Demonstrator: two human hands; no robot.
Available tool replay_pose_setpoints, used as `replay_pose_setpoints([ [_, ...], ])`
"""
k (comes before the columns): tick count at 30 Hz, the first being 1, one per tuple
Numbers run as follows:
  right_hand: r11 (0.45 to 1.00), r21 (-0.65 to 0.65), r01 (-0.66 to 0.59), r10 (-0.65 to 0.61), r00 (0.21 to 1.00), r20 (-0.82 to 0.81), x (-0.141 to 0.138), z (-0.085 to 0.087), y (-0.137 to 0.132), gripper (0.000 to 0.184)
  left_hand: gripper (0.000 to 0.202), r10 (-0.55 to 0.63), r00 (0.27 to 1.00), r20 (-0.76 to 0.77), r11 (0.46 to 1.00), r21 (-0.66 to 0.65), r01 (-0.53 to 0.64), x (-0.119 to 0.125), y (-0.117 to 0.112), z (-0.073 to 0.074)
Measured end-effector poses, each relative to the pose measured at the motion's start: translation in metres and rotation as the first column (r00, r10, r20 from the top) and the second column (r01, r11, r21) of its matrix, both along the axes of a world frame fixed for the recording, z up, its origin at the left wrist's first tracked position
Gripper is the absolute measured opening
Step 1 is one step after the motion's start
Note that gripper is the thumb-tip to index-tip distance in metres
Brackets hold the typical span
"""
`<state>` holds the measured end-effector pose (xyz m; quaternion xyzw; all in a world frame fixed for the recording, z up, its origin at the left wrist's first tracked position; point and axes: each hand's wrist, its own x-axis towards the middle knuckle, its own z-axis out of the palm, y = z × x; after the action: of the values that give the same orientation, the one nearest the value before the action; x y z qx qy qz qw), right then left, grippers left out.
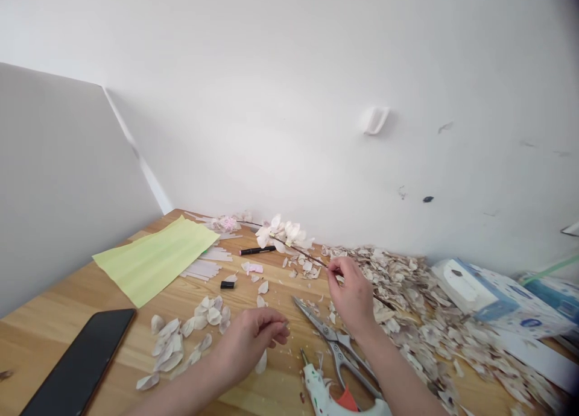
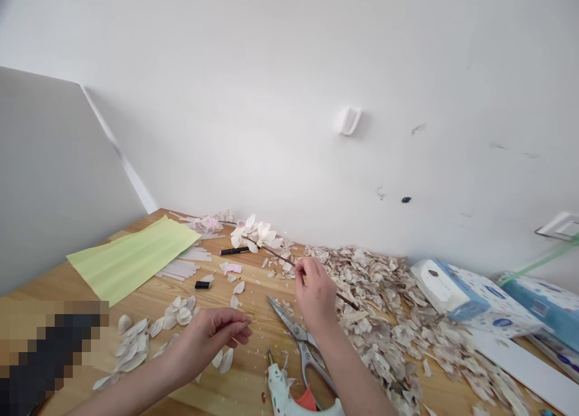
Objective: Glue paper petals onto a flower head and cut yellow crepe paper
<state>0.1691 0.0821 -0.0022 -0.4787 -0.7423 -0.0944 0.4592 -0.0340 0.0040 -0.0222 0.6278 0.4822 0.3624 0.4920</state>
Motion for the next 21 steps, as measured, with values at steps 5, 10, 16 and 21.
replay_pose_setpoints([
  [5,1.000,-0.019,-0.005,0.005,1.000,0.026,0.001,-0.002,0.007,0.015,0.019,0.080,0.992,0.093,0.991,-0.113,-0.069,-0.006,0.001,-0.013],
  [10,0.992,-0.107,-0.069,0.074,0.997,0.038,0.004,-0.014,0.018,0.014,0.025,0.154,0.982,0.106,0.971,-0.202,-0.130,-0.009,0.001,-0.015],
  [16,0.957,-0.273,-0.100,0.110,0.994,0.023,0.002,-0.035,0.029,0.011,0.031,0.143,0.983,0.116,0.970,-0.212,-0.116,-0.017,-0.003,-0.018],
  [21,0.896,-0.434,-0.092,0.104,0.995,0.003,0.005,-0.053,0.043,0.018,0.035,0.094,0.986,0.137,0.987,-0.145,-0.074,-0.022,-0.009,-0.025],
])
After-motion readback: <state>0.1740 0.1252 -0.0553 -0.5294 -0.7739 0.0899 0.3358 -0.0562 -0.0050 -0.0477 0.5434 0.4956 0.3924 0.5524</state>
